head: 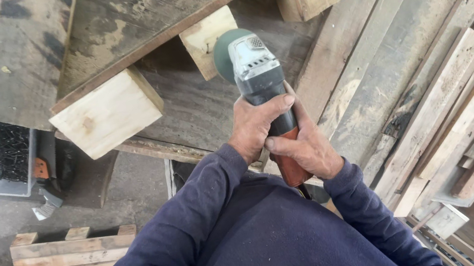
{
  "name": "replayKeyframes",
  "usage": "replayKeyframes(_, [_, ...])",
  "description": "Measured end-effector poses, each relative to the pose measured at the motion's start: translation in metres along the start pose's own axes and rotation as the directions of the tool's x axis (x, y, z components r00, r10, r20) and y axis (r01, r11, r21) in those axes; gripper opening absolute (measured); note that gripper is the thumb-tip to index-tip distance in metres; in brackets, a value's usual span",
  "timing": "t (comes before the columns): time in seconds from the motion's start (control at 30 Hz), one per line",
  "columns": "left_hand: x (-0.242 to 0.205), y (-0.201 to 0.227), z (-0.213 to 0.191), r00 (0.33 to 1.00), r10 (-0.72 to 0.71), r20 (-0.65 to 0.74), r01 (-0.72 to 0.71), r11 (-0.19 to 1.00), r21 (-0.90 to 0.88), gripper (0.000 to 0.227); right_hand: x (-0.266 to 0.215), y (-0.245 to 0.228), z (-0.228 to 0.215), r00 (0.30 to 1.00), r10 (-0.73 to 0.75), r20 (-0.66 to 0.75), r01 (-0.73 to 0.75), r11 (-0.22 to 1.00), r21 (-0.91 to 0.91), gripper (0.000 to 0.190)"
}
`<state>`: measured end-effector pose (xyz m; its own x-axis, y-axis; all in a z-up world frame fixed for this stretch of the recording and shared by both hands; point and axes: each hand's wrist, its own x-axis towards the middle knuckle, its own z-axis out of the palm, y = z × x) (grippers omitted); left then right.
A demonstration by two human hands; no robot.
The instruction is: The person uses an angle grinder with a sanding disc to smooth the surfaces of several small wooden blocks arranged on a workbench. The person repositions the blocks as needed and continues sanding each one until the clip ends.
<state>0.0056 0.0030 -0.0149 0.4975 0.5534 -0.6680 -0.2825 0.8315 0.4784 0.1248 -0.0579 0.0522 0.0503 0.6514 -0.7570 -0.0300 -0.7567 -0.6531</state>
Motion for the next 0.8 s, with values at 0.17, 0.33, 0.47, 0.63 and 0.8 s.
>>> replayKeyframes(0.17, [-0.017, -0.013, 0.000, 0.998, -0.057, -0.008, 0.057, 0.998, -0.015, 0.046, -0.012, 0.019, -0.001, 0.999, -0.028, 0.018, 0.028, 1.000, 0.005, 0.115])
replayKeyframes(0.33, [-0.026, -0.020, -0.007, 0.996, -0.084, 0.008, 0.084, 0.995, -0.045, 0.050, -0.016, 0.031, 0.006, 0.995, -0.075, 0.064, 0.069, 0.994, 0.083, 0.116])
replayKeyframes(0.47, [-0.028, -0.020, -0.009, 0.995, -0.099, 0.011, 0.100, 0.995, -0.011, 0.052, -0.018, 0.033, 0.009, 0.994, -0.093, 0.061, 0.089, 0.994, 0.071, 0.116])
replayKeyframes(0.63, [-0.031, -0.020, -0.011, 0.992, -0.118, 0.037, 0.118, 0.993, 0.004, 0.052, -0.021, 0.034, 0.013, 0.999, -0.042, 0.027, 0.040, 0.997, 0.066, 0.116])
replayKeyframes(0.8, [-0.036, -0.015, -0.020, 0.998, -0.059, 0.019, 0.060, 0.998, -0.020, 0.051, -0.016, 0.033, 0.020, 0.995, -0.096, 0.032, 0.098, 0.990, -0.096, 0.116])
